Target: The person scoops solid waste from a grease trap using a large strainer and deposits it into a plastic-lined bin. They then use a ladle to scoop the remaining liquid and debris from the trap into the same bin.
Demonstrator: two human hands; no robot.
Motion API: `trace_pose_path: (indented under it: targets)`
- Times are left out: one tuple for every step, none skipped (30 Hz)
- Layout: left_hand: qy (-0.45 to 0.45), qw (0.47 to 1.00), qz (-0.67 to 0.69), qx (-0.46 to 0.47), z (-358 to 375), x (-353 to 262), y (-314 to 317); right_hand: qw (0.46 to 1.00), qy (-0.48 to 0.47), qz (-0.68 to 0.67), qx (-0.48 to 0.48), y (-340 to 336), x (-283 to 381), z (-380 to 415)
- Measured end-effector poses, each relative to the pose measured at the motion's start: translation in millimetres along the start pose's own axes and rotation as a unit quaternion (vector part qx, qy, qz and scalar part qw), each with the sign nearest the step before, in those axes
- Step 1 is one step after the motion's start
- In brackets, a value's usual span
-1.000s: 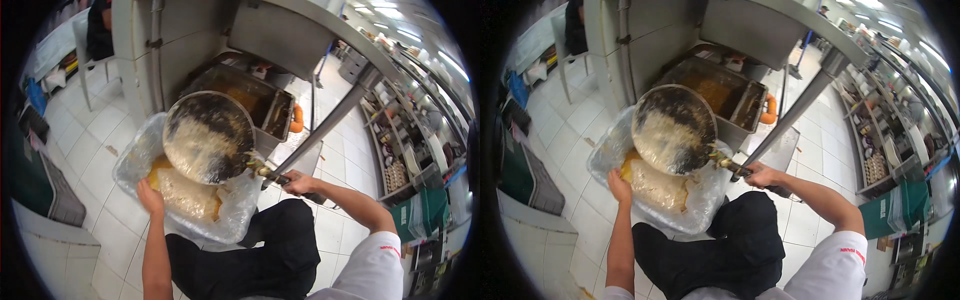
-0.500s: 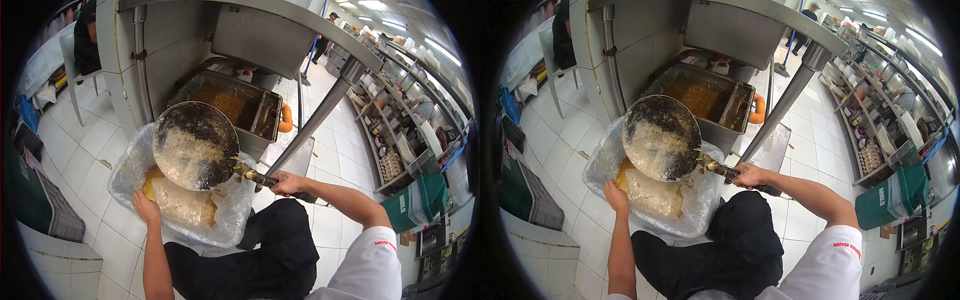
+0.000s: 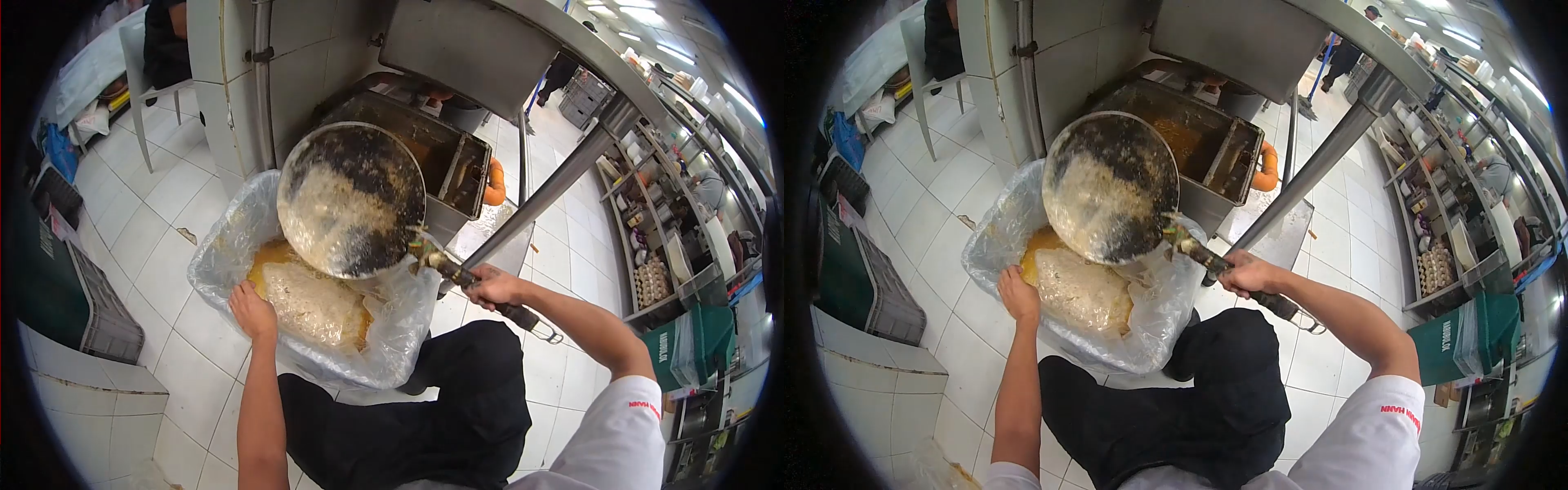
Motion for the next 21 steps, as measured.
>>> trace_pose_path:
  targets:
    - [0.0,1.0,0.0,0.002,0.5,-0.8,-1.2,1.0,0.002,-0.001,0.0,-1.8,3.4,-1.1]
    - [0.003,1.0,0.001,0.003,1.0,-0.8,-2.0,0.999,0.005,-0.029,-0.029,-2.9,15.4,-1.4]
    - [0.005,1.0,0.002,0.002,-0.5,-1.5,-2.3,0.997,0.006,-0.056,-0.059,-6.3,27.3,-4.0]
    - [0.006,1.0,0.003,0.0,-1.1,-1.4,-1.5,0.995,0.011,-0.072,-0.072,-11.0,35.6,-8.4]
    - [0.01,1.0,0.005,-0.003,0.0,-0.3,-0.3,0.994,-0.002,-0.071,-0.085,-17.2,41.3,-13.2]
    - [0.013,1.0,0.006,-0.007,0.3,0.9,1.2,0.993,-0.016,-0.071,-0.098,-23.1,46.2,-18.5]
    - [0.013,1.0,0.006,-0.007,-0.3,1.8,2.7,0.99,-0.022,-0.079,-0.116,-28.3,51.5,-24.3]
    - [0.014,1.0,0.005,-0.007,-0.1,3.0,4.1,0.987,-0.028,-0.088,-0.133,-32.6,56.1,-30.1]
    - [0.014,1.0,0.003,-0.007,0.5,3.6,5.1,0.982,-0.035,-0.112,-0.15,-36.3,60.2,-36.0]
    - [0.014,1.0,0.003,-0.005,1.1,3.8,5.6,0.98,-0.03,-0.121,-0.157,-42.5,61.2,-45.1]
    - [0.013,1.0,0.0,-0.005,1.0,3.8,5.3,0.974,-0.037,-0.14,-0.174,-46.3,65.3,-52.6]
    - [0.012,1.0,-0.002,-0.006,0.6,3.1,5.0,0.968,-0.044,-0.158,-0.192,-50.5,70.3,-60.5]
    - [0.011,1.0,-0.002,-0.006,0.8,1.9,4.4,0.968,-0.044,-0.157,-0.191,-55.3,75.1,-68.5]
    - [0.01,1.0,-0.005,-0.004,1.3,0.8,3.1,0.959,-0.02,-0.184,-0.216,-61.2,78.5,-77.8]
    - [0.009,1.0,-0.008,-0.004,0.8,-0.3,1.9,0.948,0.002,-0.21,-0.24,-69.2,80.2,-89.1]
    - [0.009,1.0,-0.008,-0.004,0.7,-1.1,1.0,0.948,0.002,-0.21,-0.24,-77.7,80.1,-102.6]
    - [0.009,1.0,-0.001,-0.003,0.6,-1.4,0.6,0.948,-0.028,-0.178,-0.264,-89.7,74.7,-121.5]
    - [0.011,1.0,0.006,-0.002,0.1,-1.4,0.4,0.945,-0.058,-0.146,-0.289,-102.0,68.2,-141.6]
    - [0.013,1.0,0.006,-0.002,0.4,-1.8,0.9,0.944,-0.057,-0.147,-0.29,-118.2,58.3,-167.1]
    - [0.017,1.0,0.007,-0.006,0.1,-1.1,1.4,0.942,-0.042,-0.054,-0.33,-135.7,48.3,-193.6]
    - [0.02,1.0,0.009,-0.01,0.4,-0.3,1.8,0.929,-0.026,0.04,-0.366,-140.6,52.4,-198.9]
Point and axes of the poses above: each hand's wrist, its own z-axis away from the middle knuckle, its own y-axis out of the palm, x = y × z, the point moved 1 cm from there along -z, towards the middle knuckle, and after that the axes turned 1 degree about z, right-handed, at the moved point
